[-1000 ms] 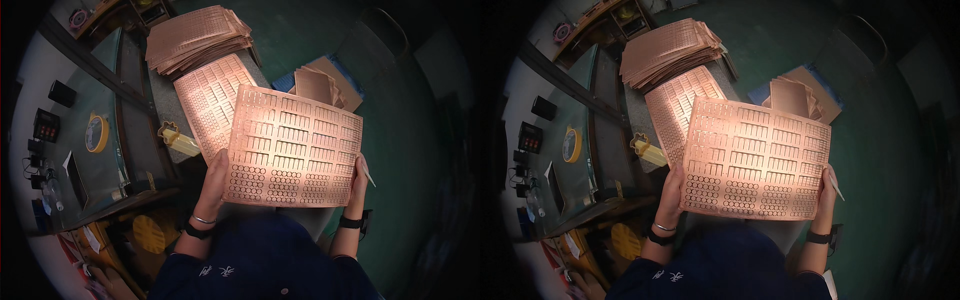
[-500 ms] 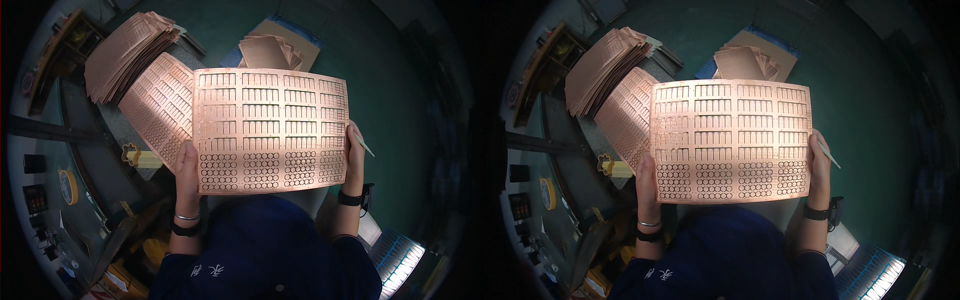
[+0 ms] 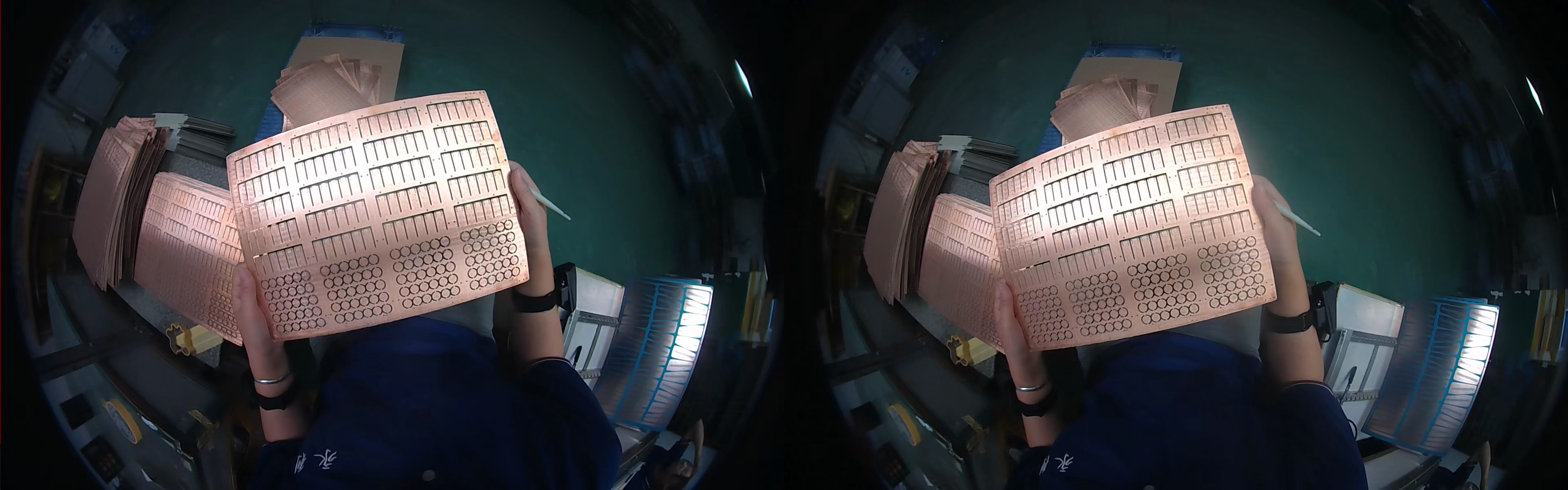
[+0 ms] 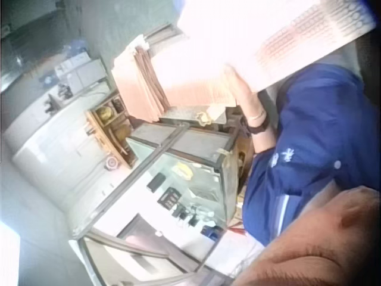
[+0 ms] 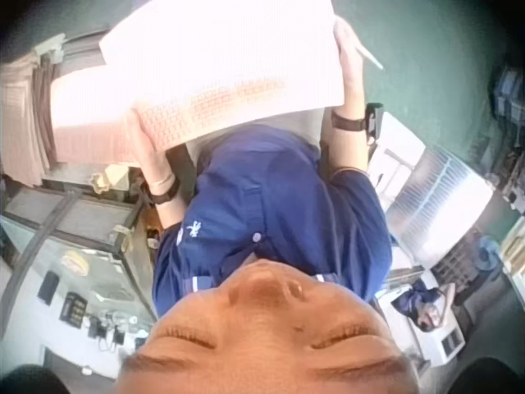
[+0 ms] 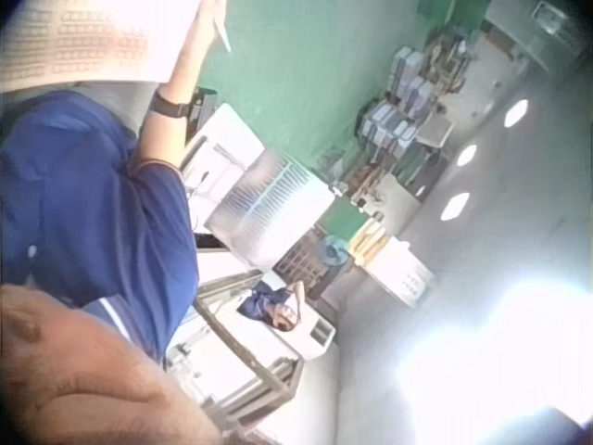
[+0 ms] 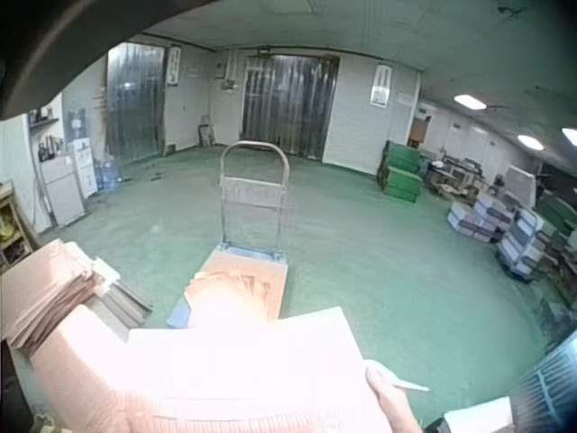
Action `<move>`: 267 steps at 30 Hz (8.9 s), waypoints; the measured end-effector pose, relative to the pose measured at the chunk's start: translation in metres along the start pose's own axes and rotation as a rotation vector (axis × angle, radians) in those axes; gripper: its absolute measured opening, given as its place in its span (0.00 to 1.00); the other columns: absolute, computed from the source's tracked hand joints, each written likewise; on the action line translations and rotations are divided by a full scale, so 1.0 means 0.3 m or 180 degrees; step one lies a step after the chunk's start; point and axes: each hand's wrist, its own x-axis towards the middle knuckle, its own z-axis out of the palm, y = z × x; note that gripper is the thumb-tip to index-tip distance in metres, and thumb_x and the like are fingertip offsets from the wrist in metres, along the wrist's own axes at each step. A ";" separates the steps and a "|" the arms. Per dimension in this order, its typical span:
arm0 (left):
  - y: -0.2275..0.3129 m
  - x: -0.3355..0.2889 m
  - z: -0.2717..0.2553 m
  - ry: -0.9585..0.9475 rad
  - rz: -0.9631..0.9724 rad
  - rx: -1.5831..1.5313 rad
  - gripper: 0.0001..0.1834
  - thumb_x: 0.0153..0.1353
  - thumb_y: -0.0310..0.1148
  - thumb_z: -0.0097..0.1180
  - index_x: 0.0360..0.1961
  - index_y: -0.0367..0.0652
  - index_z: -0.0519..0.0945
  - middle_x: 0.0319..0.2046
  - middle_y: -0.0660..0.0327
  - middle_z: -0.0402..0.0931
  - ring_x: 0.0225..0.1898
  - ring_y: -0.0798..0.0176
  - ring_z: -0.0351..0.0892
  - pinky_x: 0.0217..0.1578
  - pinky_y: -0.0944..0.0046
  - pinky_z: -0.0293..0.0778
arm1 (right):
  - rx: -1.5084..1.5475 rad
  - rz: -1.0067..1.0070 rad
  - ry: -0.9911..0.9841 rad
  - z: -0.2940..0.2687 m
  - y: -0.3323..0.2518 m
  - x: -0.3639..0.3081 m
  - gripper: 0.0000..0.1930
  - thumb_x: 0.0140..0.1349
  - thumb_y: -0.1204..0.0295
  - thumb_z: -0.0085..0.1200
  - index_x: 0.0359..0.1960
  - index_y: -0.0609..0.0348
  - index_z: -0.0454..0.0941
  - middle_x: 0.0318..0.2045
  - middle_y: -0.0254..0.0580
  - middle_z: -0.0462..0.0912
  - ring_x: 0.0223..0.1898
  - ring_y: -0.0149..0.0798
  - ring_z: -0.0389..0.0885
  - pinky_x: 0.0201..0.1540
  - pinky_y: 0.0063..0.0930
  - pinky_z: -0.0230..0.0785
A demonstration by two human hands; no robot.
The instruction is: Inspecting and sorting copper-colored metal sheets with grid patterns on a workstation.
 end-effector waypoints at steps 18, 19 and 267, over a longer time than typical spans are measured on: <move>-0.025 0.011 -0.021 0.0014 0.0383 0.0167 0.13 0.69 0.39 0.38 0.33 0.40 0.68 0.31 0.62 0.71 0.33 0.74 0.69 0.37 0.73 0.68 | -0.0401 -0.0488 -0.0222 -0.022 0.009 0.026 0.15 0.66 0.70 0.43 0.47 0.71 0.69 0.41 0.49 0.77 0.43 0.33 0.76 0.48 0.24 0.68; -0.025 0.009 -0.027 -0.0044 0.0420 0.0091 0.13 0.69 0.38 0.37 0.33 0.40 0.67 0.31 0.63 0.70 0.33 0.74 0.69 0.37 0.73 0.67 | -0.0470 -0.0523 -0.0233 -0.022 0.010 0.025 0.15 0.66 0.70 0.42 0.47 0.71 0.69 0.41 0.49 0.77 0.43 0.33 0.76 0.48 0.24 0.68; -0.055 0.104 0.016 -0.0097 -0.0210 -0.0168 0.22 0.64 0.26 0.42 0.60 0.38 0.60 0.47 0.54 0.72 0.49 0.65 0.71 0.50 0.67 0.68 | 0.0150 0.0504 -0.0381 -0.081 0.108 0.025 0.21 0.64 0.70 0.46 0.55 0.73 0.63 0.48 0.51 0.75 0.47 0.38 0.77 0.49 0.28 0.70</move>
